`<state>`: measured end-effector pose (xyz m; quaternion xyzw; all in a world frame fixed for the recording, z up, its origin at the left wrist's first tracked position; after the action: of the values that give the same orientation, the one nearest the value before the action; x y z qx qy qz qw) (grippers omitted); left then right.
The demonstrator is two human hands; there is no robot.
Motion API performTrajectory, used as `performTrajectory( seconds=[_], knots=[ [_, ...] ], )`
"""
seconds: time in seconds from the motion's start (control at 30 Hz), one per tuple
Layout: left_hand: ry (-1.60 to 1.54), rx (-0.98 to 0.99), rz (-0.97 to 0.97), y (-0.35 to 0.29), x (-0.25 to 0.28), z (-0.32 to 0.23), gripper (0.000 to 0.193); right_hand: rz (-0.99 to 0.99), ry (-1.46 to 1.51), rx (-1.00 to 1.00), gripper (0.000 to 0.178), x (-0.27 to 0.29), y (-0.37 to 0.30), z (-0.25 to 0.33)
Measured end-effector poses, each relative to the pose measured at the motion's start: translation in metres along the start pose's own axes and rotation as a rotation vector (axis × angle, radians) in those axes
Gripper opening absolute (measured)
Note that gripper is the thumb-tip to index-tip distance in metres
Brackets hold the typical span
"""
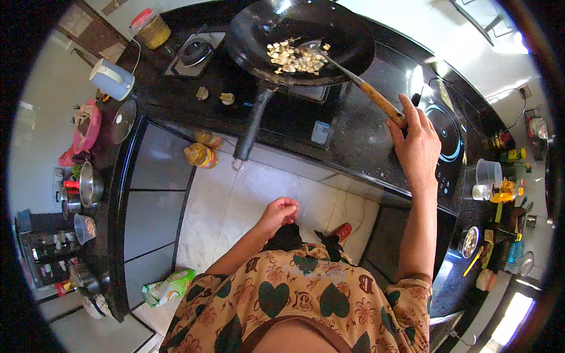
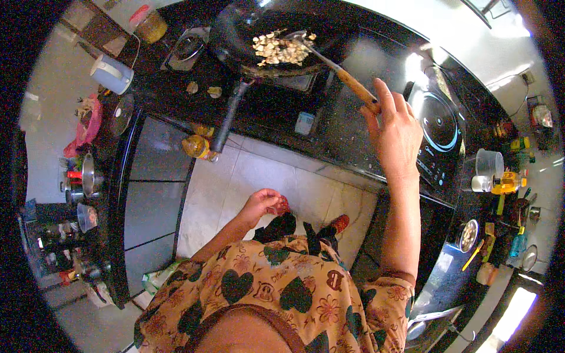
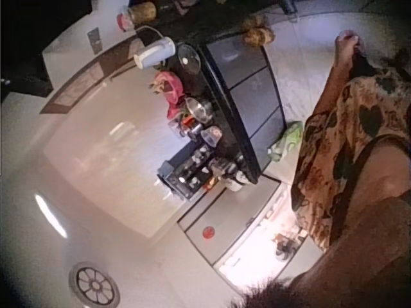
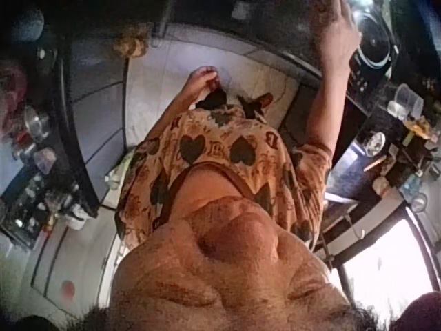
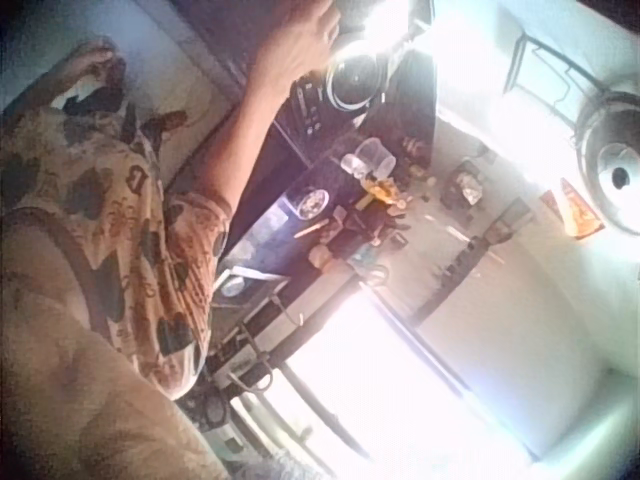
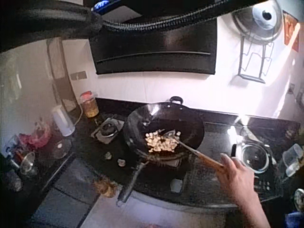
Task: The person stir-fries chopped ingredients in a wok on an induction cooktop, adds a liquid from a small bowl, and seasons the mixture with salt and soy sauce. They also wash a knife and cutting board at the sink.
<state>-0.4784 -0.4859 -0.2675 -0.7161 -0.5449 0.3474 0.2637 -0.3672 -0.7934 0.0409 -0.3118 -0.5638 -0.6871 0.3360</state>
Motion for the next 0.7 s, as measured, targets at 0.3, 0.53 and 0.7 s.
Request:
performTrajectory(
  seconds=[0.3, 0.53, 0.7],
  knots=[
    [-0.027, -0.158, -0.074, -0.035, -0.054, -0.032, 0.018, -0.054, -0.343, 0.385, 0.025, -0.025, 0.007, 0.038],
    [-0.108, -0.068, -0.131, -0.053, -0.036, -0.006, 0.018, 0.043, -0.125, 0.235, 0.016, -0.007, 0.018, 0.016],
    [-0.111, -0.091, -0.215, -0.050, 0.016, -0.004, 0.017, 0.109, 0.302, -0.010, 0.024, 0.042, 0.010, -0.011]
  ],
)
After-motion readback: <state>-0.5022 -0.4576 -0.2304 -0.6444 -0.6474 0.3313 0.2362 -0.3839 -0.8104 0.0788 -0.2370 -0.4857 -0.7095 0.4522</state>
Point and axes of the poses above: each hand's wrist, its own y-axis towards the middle knuckle, its own x-axis out of the back of the hand, z = x × y, the point moved 8 cm from there along y, towards the middle knuckle, and after that the axes turned 9 degrees about -z, right-handed, at the moved point
